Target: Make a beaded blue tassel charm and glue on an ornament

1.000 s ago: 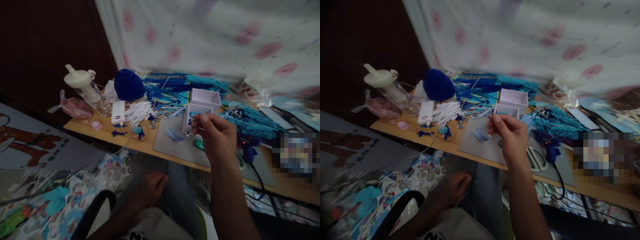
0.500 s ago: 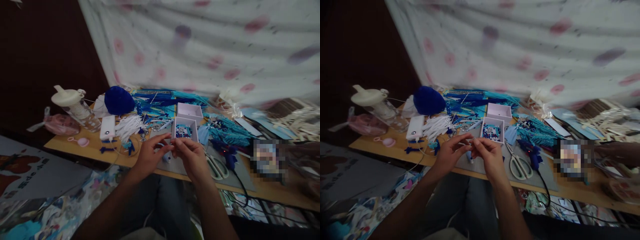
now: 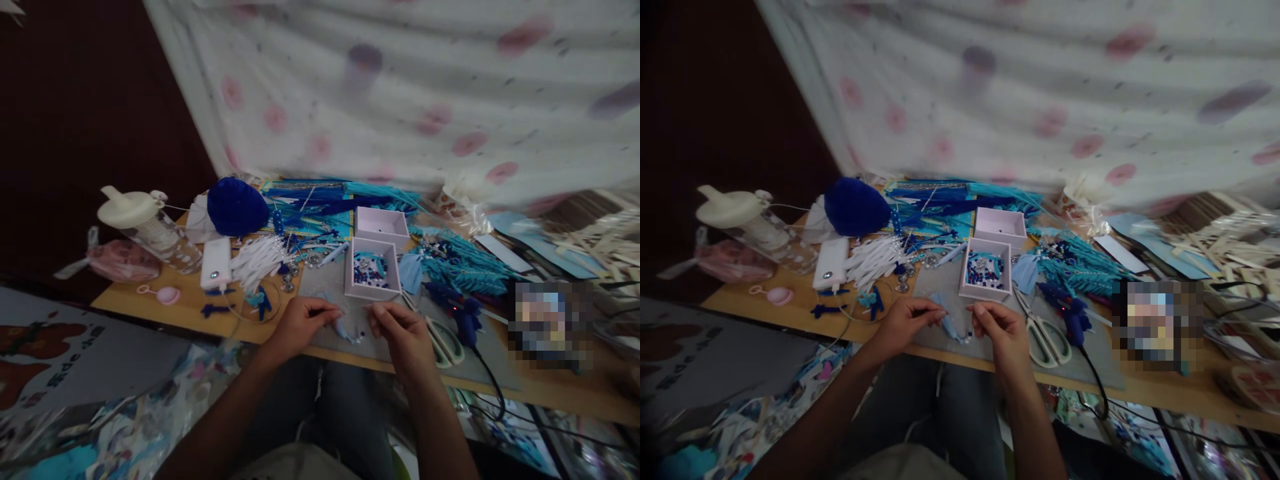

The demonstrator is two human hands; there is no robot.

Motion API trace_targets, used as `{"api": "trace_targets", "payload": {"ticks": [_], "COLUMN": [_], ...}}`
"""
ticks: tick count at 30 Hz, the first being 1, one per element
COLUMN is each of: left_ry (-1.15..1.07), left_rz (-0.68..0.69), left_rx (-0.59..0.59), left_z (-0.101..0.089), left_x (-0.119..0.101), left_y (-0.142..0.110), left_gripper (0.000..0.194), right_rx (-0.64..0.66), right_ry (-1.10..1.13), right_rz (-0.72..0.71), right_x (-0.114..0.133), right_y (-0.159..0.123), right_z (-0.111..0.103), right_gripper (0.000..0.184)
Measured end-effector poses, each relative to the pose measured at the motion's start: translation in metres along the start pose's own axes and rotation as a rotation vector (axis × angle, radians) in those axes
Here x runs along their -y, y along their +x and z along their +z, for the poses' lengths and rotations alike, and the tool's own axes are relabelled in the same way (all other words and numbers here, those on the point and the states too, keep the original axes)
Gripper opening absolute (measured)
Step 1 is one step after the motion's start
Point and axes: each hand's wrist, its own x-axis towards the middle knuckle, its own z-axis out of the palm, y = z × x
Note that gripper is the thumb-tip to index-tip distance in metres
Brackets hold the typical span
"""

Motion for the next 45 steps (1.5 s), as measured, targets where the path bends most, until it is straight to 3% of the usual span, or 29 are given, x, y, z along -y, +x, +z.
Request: {"api": "trace_targets", "payload": {"ticks": [8, 12, 14, 16, 19, 22, 30, 38, 45], "left_ry": [0.118, 0.275, 0.267, 0.233, 0.157, 0.014, -0.344, 0.083, 0.239], "left_rz": [0.014, 0.024, 0.02, 0.009, -0.042, -0.109, -0.186, 0.047, 0.161], "left_rx": [0.011, 0.189, 0.271, 0.306, 0.316, 0.282, 0.183, 0.086, 0.086], "left_z": [0.002, 0.005, 0.005, 0.003, -0.001, -0.003, 0.008, 0.016, 0.027], "left_x": [-0.011, -0.026, -0.031, -0.032, -0.03, -0.026, -0.02, -0.028, -0.033], "left_y": [0.012, 0.02, 0.025, 0.031, 0.039, 0.042, 0.03, 0.024, 0.025], "left_gripper": [0.038, 0.037, 0.036, 0.039, 0.043, 0.049, 0.052, 0.04, 0.044], "right_rx": [-0.027, 0.131, 0.24, 0.264, 0.177, 0.065, -0.075, -0.064, -0.141], "right_ry": [-0.295, -0.246, -0.241, -0.317, -0.463, -0.495, -0.313, -0.306, -0.272], "right_rz": [-0.004, 0.012, -0.018, -0.085, -0.227, -0.316, -0.268, -0.296, -0.346], "right_x": [0.0, 0.008, 0.01, 0.009, 0.008, 0.009, 0.007, 0.003, 0.0], "right_y": [-0.008, -0.008, -0.005, 0.0, 0.005, 0.006, 0.003, -0.003, -0.003], "right_z": [-0.014, -0.005, 0.001, 0.004, 0.005, 0.004, 0.007, 0.007, -0.001], "right_gripper": [0.029, 0.063, 0.057, 0.039, 0.021, 0.015, 0.009, 0.009, 0.01]}}
